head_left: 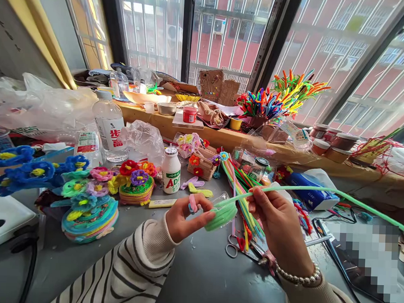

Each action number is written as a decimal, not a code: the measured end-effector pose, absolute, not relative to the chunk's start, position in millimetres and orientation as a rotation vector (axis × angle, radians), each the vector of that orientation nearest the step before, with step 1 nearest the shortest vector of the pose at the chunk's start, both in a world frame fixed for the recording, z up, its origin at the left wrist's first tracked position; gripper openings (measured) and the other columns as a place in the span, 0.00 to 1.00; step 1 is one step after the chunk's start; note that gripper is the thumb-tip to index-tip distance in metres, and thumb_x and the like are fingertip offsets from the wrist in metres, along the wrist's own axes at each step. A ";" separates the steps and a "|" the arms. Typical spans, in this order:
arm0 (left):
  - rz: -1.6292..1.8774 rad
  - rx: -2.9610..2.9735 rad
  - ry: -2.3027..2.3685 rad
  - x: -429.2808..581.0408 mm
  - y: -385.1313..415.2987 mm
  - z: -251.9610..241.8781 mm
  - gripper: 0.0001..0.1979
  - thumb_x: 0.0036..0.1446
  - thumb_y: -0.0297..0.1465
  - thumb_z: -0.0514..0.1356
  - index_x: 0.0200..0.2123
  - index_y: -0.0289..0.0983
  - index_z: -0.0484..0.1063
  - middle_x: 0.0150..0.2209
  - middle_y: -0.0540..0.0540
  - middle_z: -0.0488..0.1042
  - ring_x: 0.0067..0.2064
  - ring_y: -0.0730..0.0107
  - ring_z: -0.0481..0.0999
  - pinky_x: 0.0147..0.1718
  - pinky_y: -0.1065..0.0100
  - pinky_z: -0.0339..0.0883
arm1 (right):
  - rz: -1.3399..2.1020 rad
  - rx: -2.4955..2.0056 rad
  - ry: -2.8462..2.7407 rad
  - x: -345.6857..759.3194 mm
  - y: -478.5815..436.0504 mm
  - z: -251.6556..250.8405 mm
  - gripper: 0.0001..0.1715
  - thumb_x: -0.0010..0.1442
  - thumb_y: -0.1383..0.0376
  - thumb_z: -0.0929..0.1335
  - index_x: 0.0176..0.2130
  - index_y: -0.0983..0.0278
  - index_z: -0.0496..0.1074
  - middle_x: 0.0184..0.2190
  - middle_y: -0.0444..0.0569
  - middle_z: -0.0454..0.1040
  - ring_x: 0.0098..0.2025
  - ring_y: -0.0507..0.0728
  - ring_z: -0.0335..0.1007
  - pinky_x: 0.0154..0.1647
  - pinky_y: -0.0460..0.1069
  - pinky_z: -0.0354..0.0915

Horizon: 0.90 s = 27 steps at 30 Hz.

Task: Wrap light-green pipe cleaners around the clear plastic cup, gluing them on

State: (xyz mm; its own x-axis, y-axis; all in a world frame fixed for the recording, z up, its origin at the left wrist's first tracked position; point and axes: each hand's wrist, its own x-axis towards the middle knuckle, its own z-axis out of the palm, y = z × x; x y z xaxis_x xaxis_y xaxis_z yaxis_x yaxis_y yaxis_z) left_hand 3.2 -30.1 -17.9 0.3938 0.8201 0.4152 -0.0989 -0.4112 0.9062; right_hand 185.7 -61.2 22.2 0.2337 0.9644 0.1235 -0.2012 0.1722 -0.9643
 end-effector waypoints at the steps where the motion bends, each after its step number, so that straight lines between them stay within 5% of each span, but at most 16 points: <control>1: 1.182 1.679 0.645 3.2 -30.4 -17.6 0.09 0.48 0.35 0.58 0.24 0.35 0.67 0.23 0.50 0.65 0.28 0.73 0.64 0.32 0.66 0.60 | 1.046 -1.043 -0.960 185.2 -61.0 20.5 0.13 0.45 0.58 0.71 0.25 0.66 0.72 0.19 0.43 0.70 0.19 0.46 0.61 0.19 0.41 0.58; 20: 1.141 1.673 0.623 1.9 -29.6 -19.0 0.09 0.49 0.36 0.58 0.25 0.35 0.67 0.24 0.50 0.64 0.29 0.72 0.64 0.37 0.61 0.62 | 1.032 -1.075 -1.016 182.3 -59.5 17.9 0.13 0.47 0.58 0.70 0.26 0.67 0.71 0.16 0.41 0.68 0.19 0.46 0.61 0.17 0.40 0.57; 27: 1.173 1.610 0.633 4.8 -32.0 -16.6 0.10 0.49 0.36 0.58 0.25 0.34 0.68 0.24 0.50 0.65 0.26 0.74 0.62 0.28 0.68 0.60 | 0.937 -1.131 -1.113 184.4 -59.9 16.9 0.12 0.49 0.58 0.69 0.26 0.66 0.71 0.17 0.42 0.68 0.20 0.47 0.62 0.20 0.42 0.59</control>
